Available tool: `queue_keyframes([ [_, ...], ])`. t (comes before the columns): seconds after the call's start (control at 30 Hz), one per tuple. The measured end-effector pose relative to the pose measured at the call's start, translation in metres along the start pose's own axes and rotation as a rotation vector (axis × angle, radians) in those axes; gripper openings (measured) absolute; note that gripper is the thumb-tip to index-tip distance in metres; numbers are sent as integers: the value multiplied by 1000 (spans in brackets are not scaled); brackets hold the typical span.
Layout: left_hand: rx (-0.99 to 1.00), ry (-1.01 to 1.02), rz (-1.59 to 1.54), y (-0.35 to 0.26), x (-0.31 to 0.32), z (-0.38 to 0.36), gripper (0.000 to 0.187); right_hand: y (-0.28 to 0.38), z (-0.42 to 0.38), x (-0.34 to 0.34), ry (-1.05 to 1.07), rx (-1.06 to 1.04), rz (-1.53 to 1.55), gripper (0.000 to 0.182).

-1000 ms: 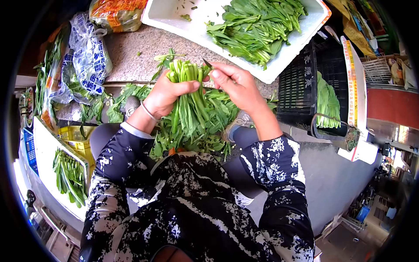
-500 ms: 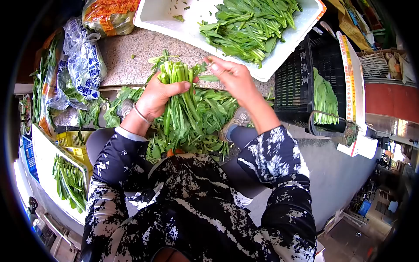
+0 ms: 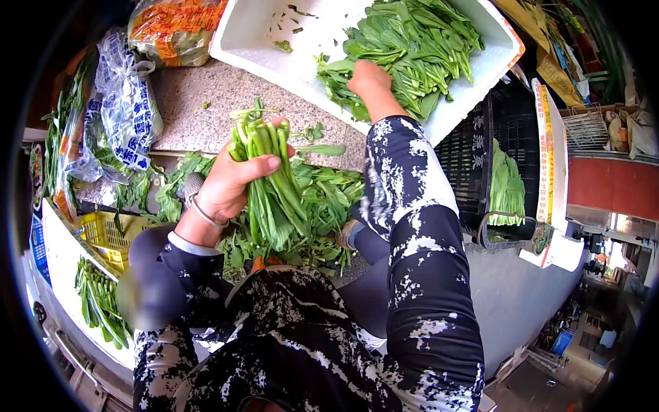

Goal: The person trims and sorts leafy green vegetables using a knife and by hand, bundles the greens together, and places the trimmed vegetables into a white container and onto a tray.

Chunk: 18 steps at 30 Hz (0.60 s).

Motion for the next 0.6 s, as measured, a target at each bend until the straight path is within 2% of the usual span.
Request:
queue_keyframes([
  [0.03,-8,-30,36,0,-4,1,43,-2,3,1,1,3,1,54],
  [0.1,3,-49,24,-5,-2,-1,42,-3,2,4,-50,3,-48,38],
  [0.13,17,-69,11,-7,-1,-2,41,0,-5,-1,-50,1,-48,38],
  [0.2,11,-57,-15,-7,-3,-4,40,2,-25,-13,-180,-13,32,27],
  [0.27,7,-91,-11,-6,-3,-6,38,0,-42,-20,-249,-33,48,28],
  [0.37,18,-73,-1,-5,-10,-8,34,-3,-67,-16,-464,-118,80,28],
  [0.4,38,-54,-2,-5,-11,-9,32,-1,-80,-14,-465,-114,77,28],
  [0.47,93,19,-16,-12,-9,-12,32,13,-109,-10,-416,-255,111,25],
  [0.53,107,-8,-79,-20,-3,-19,33,29,-135,-3,-389,-333,120,25],
  [0.6,134,46,-107,-23,-9,-20,35,43,-152,7,-249,-374,169,28],
])
Point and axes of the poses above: each hand's wrist, its own z-axis towards the middle knuckle, its own x-axis out of the palm, y = z × x, the point moved 1 cm from there along z, towards the middle knuckle, and after that the axes turned 11 degrees about -x, right-handed, at the moved point
